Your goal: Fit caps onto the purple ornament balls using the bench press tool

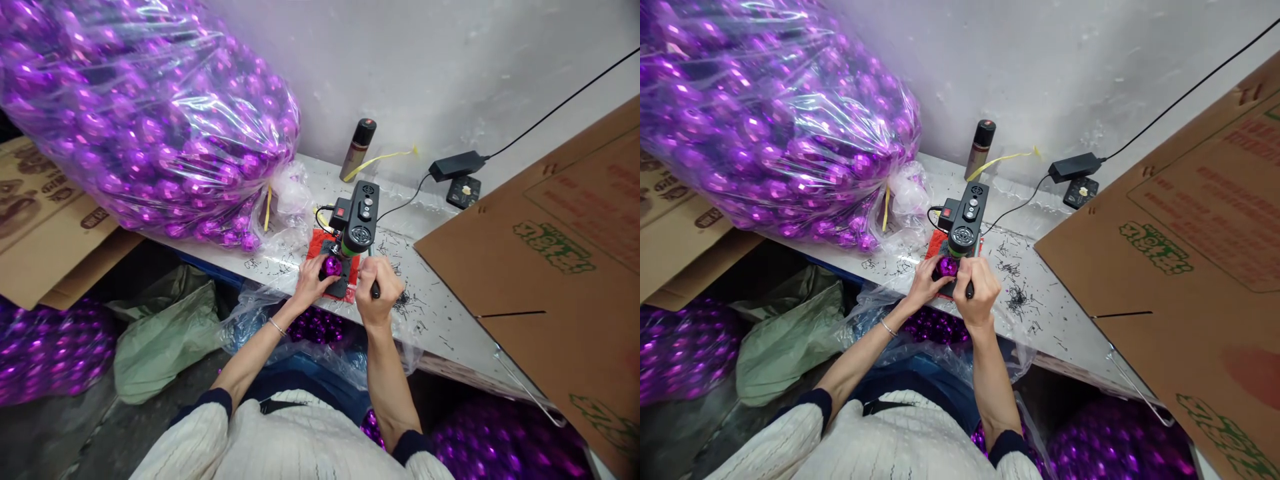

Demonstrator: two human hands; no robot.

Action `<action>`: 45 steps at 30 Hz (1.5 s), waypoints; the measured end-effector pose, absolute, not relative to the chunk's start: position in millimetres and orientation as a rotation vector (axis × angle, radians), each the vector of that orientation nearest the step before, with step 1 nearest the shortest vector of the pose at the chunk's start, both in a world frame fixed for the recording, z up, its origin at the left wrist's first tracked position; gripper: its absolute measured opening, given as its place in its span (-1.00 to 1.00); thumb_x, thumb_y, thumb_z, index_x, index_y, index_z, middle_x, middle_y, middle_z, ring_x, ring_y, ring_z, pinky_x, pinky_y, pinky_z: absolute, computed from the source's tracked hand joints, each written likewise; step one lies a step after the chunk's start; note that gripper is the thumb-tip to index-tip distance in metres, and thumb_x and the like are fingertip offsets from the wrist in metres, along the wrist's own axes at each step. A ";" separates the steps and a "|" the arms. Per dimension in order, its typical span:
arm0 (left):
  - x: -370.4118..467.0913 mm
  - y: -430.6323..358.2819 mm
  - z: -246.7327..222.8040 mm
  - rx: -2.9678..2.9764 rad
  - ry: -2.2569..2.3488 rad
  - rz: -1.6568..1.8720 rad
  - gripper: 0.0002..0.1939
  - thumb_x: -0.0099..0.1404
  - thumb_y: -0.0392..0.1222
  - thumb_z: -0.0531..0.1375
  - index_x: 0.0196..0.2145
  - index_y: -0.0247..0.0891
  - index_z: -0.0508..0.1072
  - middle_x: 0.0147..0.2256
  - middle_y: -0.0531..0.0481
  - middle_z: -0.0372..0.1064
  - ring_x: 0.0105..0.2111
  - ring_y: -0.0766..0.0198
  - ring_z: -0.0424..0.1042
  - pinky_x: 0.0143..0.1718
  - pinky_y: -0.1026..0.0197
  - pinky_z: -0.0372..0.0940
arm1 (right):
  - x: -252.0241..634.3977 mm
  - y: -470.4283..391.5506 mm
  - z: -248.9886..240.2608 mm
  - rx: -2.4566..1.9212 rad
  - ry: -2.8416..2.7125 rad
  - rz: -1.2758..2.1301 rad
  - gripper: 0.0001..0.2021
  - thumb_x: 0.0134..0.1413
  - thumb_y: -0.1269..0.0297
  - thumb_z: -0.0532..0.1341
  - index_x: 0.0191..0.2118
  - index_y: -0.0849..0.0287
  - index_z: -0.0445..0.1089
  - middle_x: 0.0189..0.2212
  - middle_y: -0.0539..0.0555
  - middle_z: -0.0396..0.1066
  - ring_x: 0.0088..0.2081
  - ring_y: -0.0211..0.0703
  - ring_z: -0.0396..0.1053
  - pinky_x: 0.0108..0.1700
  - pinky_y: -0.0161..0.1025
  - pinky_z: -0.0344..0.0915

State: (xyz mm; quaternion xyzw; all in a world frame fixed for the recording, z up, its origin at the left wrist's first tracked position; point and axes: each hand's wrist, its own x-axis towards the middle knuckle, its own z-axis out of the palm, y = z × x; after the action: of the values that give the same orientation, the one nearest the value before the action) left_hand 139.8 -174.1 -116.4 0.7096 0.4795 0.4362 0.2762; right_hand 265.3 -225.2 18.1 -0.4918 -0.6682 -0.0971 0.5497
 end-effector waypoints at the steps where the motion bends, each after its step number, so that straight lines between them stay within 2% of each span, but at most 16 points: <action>1: 140.7 -175.0 -117.2 1.934 1.277 1.176 -0.38 0.20 0.08 0.36 0.13 -0.21 0.37 0.08 -0.23 0.42 0.11 -0.05 0.39 0.17 -0.12 0.24 | 265.6 -225.7 17.4 -1.158 -1.586 -0.230 -0.75 0.32 0.40 0.01 -0.43 0.11 0.22 -0.54 -0.03 0.28 -0.46 -0.30 0.26 -0.37 -0.27 0.17; 11: 139.4 -177.8 -125.7 1.931 1.174 1.172 -0.32 0.26 0.11 0.30 0.22 -0.23 0.25 0.13 -0.25 0.36 0.15 -0.02 0.37 0.16 -0.09 0.29 | 265.2 -229.7 4.9 -1.137 -1.571 -0.224 -0.79 0.27 0.45 0.04 -0.39 0.12 0.27 -0.50 0.01 0.36 -0.42 -0.26 0.34 -0.34 -0.28 0.24; 19: 139.4 -159.1 -105.2 2.052 1.096 0.909 -0.36 0.23 0.06 0.34 0.18 -0.20 0.31 0.05 -0.21 0.39 0.08 -0.06 0.40 0.11 -0.09 0.31 | 266.1 -229.7 5.3 -1.130 -1.592 -0.247 -0.82 0.25 0.49 0.05 -0.36 0.13 0.27 -0.49 0.00 0.35 -0.42 -0.27 0.33 -0.35 -0.28 0.23; 25: 142.3 -165.7 -122.8 1.931 1.130 1.058 -0.27 0.21 0.05 0.36 0.24 -0.20 0.22 0.14 -0.23 0.36 0.14 -0.05 0.37 0.19 -0.14 0.23 | 264.8 -231.5 7.0 -1.152 -1.590 -0.256 -0.80 0.26 0.49 0.04 -0.38 0.12 0.25 -0.50 0.00 0.34 -0.42 -0.27 0.34 -0.35 -0.29 0.25; 30: 142.8 -167.7 -129.3 1.933 1.108 1.117 -0.35 0.23 0.04 0.35 0.19 -0.22 0.29 0.07 -0.21 0.43 0.09 -0.02 0.42 0.18 -0.14 0.25 | 263.1 -233.8 4.5 -1.167 -1.587 -0.251 -0.79 0.26 0.49 0.04 -0.40 0.12 0.24 -0.49 0.00 0.34 -0.42 -0.27 0.35 -0.34 -0.29 0.27; 45: 141.2 -167.7 -130.5 1.910 1.078 1.143 -0.38 0.25 0.03 0.33 0.18 -0.20 0.29 0.07 -0.20 0.43 0.10 0.00 0.43 0.18 -0.11 0.28 | 262.4 -227.2 -38.9 -1.074 -1.540 -0.292 -0.79 0.30 0.41 0.00 -0.39 0.11 0.23 -0.46 0.00 0.34 -0.44 -0.29 0.32 -0.37 -0.30 0.28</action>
State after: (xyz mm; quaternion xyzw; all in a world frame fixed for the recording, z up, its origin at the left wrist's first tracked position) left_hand 141.2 -167.7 -130.5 0.7296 0.4116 0.4366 0.3280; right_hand 262.4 -227.2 -38.9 -0.4597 -0.6595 -0.1248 0.5816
